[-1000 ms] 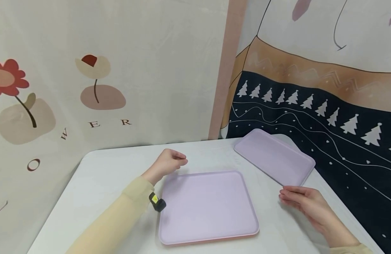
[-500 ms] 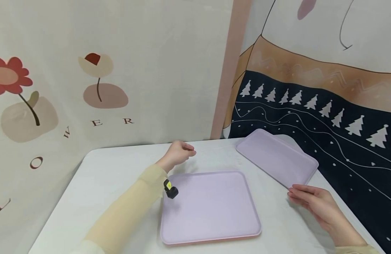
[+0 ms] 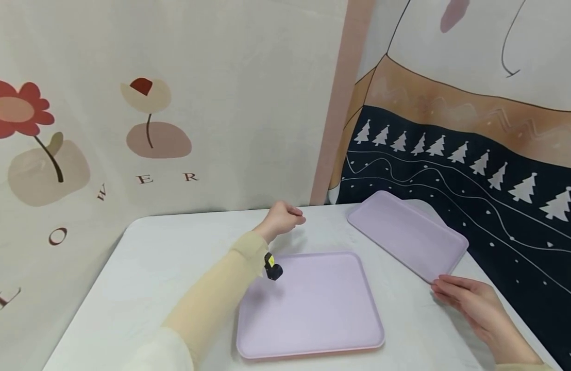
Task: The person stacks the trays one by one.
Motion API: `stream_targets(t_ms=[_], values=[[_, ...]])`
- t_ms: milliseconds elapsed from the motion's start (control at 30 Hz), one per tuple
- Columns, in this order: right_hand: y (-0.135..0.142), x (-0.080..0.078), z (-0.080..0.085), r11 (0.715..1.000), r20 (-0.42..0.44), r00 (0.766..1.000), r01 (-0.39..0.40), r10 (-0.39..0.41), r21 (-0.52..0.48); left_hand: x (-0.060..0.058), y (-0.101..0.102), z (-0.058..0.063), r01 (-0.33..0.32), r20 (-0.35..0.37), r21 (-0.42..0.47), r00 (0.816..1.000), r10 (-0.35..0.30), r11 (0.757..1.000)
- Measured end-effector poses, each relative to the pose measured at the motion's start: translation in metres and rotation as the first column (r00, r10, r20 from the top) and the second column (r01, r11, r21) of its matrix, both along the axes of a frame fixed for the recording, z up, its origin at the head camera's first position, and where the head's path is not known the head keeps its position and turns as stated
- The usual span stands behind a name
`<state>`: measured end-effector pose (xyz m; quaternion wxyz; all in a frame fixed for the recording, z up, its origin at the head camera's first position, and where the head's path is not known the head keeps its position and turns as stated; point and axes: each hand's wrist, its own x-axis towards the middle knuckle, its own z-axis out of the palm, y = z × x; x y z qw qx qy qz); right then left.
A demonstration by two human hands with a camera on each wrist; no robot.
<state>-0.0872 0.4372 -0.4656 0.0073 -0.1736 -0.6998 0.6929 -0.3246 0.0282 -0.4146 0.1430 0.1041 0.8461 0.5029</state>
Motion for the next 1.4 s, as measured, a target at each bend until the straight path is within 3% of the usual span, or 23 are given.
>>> stream_targets(t_ms=[400, 667, 900, 1233, 1400], values=[[0.013, -0.006, -0.008, 0.990, 0.098, 0.993, 0.048, -0.061, 0.131, -0.021, 0.035, -0.030, -0.037, 0.001, -0.007, 0.999, 0.037, 0.999], [0.021, -0.009, -0.007, 0.984, 0.109, 0.990, 0.075, -0.093, 0.159, -0.026, 0.064, -0.033, -0.030, -0.051, -0.034, 0.998, 0.029, 0.999], [0.027, -0.007, -0.012, 0.977, 0.128, 0.985, 0.086, -0.112, 0.195, -0.036, 0.086, -0.039, -0.027, -0.128, -0.124, 0.992, 0.011, 0.992], [0.030, -0.017, -0.007, 0.963, 0.167, 0.974, 0.111, -0.155, 0.244, -0.043, 0.112, -0.047, -0.004, -0.075, -0.140, 0.997, -0.006, 0.990], [0.029, -0.022, -0.008, 0.962, 0.144, 0.975, 0.135, -0.172, 0.236, -0.049, 0.126, -0.051, 0.020, -0.071, -0.170, 0.997, -0.032, 0.985]])
